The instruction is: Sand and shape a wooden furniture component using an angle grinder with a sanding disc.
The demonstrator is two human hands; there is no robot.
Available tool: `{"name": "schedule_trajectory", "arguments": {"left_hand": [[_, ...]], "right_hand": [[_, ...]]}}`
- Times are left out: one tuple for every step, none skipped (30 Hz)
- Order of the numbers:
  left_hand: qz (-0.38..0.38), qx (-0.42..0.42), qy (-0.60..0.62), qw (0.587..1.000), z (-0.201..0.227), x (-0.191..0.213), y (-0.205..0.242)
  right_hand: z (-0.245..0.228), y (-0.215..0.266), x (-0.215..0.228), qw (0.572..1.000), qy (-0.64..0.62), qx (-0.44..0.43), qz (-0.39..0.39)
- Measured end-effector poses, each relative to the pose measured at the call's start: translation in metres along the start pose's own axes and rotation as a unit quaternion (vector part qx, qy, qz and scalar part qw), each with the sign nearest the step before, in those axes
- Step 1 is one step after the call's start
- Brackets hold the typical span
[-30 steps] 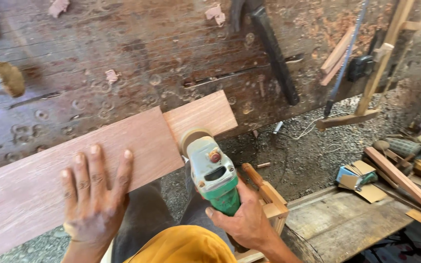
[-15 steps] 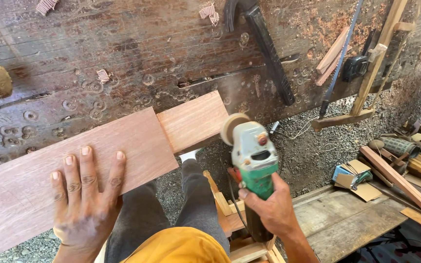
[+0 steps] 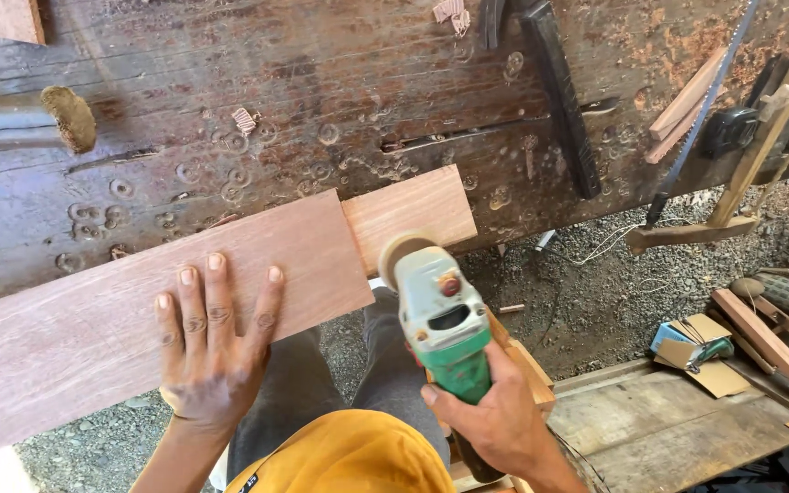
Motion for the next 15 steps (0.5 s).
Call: {"name": "schedule_trajectory", "arguments": {"left_hand": [[0.0,0.0,0.002,1.0,0.0,-0.001,0.0],[-0.001,0.0,0.003,1.0,0.0,-0.001,0.0],[-0.003,-0.001,0.001,1.0,0.0,-0.002,0.001],[-0.006,-0.001,-0.002,1.0,0.001,-0.003,0.001],[-0.007,0.001,-0.002,1.0,0.0,-0.003,0.002],[-0.007,-0.001,-0.006,1.0,0.0,-0.003,0.002],[-0.007,-0.002,-0.01,1.0,0.001,-0.003,0.002],[-0.006,-0.002,-0.009,1.0,-0.001,-0.001,0.001],[-0.008,-0.003,-0.009,1.0,-0.001,0.0,0.001],[-0.009,-0.003,-0.007,1.0,-0.001,0.001,-0.001],[-0.008,-0.004,-0.003,1.0,-0.001,0.003,0.0],[-0.008,-0.004,-0.002,1.0,-0.001,0.003,-0.001],[-0.009,-0.004,0.0,1.0,0.0,0.002,-0.003],[-0.007,-0.007,0.004,1.0,0.001,0.001,-0.002],[-0.009,-0.007,-0.001,1.0,0.001,0.0,-0.001]], "right_hand": [[0.01,0.0,-0.004,0.997,-0.017,-0.073,-0.017],[0.0,-0.001,-0.008,0.997,-0.016,-0.074,-0.017],[-0.016,-0.002,-0.012,0.999,0.023,-0.021,-0.018],[-0.032,-0.004,-0.016,0.997,0.061,0.034,-0.021],[-0.032,-0.005,-0.017,0.997,0.063,0.033,-0.023],[-0.031,-0.006,-0.017,0.998,0.06,0.023,-0.025],[-0.031,-0.006,-0.017,0.998,0.057,0.012,-0.027],[-0.03,-0.007,-0.019,0.998,0.057,0.012,-0.027],[-0.032,-0.007,-0.02,0.998,0.039,0.03,-0.033],[-0.034,-0.007,-0.02,0.998,0.022,0.048,-0.037],[-0.032,-0.007,-0.019,0.998,0.023,0.048,-0.033],[-0.031,-0.008,-0.017,0.998,0.028,0.052,-0.035],[-0.03,-0.009,-0.015,0.997,0.033,0.056,-0.037],[-0.022,-0.008,-0.01,0.997,0.033,0.055,-0.031],[-0.008,-0.009,-0.003,1.0,0.012,-0.011,-0.015]]}}
Point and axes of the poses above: each hand's wrist, its own y-axis away from the middle knuckle, its own x-axis out of the back of the hand, z = x × y, the point moved 5 cm from there along -y, towards the middle knuckle, and after that the axes turned 9 degrees about -y, right-handed, at the moved point
